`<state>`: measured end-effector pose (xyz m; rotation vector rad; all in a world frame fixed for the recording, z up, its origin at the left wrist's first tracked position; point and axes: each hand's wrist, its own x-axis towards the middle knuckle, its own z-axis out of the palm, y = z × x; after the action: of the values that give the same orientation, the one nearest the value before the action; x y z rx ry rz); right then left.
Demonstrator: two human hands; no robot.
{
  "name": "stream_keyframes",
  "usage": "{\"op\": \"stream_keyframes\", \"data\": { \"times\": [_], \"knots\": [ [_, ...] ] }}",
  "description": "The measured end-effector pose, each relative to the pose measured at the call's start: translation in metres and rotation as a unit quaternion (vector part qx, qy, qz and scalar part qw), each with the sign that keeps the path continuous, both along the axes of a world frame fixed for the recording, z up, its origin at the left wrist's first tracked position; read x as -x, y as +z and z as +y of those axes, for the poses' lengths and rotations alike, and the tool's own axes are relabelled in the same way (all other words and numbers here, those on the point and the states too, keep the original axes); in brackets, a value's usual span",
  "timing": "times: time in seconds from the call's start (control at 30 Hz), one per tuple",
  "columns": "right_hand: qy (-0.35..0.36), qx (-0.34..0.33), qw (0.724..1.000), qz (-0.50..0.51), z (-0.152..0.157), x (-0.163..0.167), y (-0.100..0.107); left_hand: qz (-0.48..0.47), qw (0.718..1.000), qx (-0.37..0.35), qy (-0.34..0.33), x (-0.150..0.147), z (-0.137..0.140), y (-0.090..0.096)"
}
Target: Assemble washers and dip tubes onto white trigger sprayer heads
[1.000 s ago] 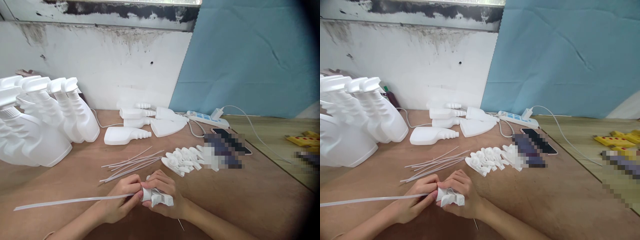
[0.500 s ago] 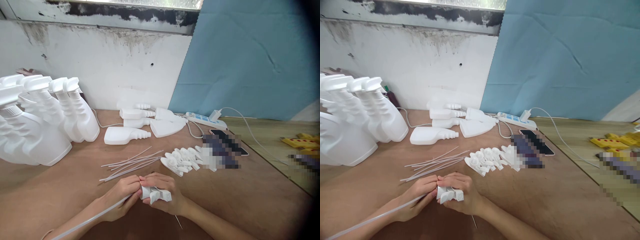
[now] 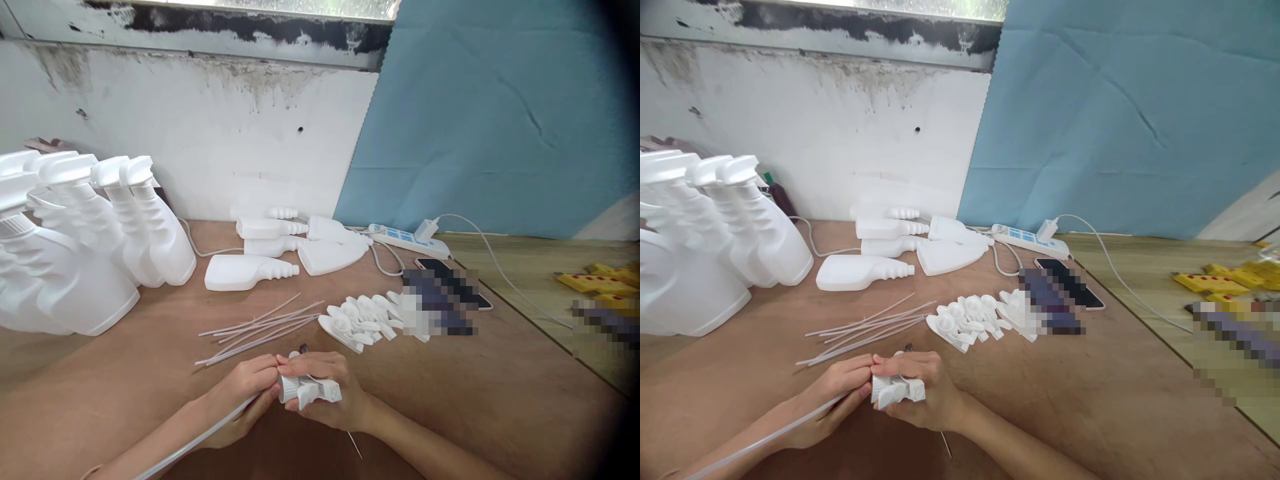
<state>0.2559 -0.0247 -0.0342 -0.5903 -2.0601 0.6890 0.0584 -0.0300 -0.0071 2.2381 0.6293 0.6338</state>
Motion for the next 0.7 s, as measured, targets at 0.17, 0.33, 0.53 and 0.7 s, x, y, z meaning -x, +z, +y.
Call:
{"op": "stream_keyframes", "data": {
  "times": [0.17,0.33,0.53,0.7],
  "knots": [
    [-0.006,0.007,1.000,0.005,-0.0010,0.0010,0.0042,-0.004,1.000,-0.003,-0.003,0.0008,0.0001,-0.0010],
    [0.001,0.020,1.000,0.015,-0.0009,0.0015,0.0046,-0.009,1.000,0.008,-0.003,0.0012,-0.0003,0.0004],
    [-0.004,0.034,0.999,0.012,-0.0011,0.0011,0.0041,-0.045,0.999,-0.005,-0.014,0.0005,0.0007,-0.0052],
    [-0.006,0.043,0.999,0.010,-0.0008,0.0008,0.0055,-0.043,0.999,0.000,-0.010,-0.0001,0.0001,-0.0028]
  ]
}}
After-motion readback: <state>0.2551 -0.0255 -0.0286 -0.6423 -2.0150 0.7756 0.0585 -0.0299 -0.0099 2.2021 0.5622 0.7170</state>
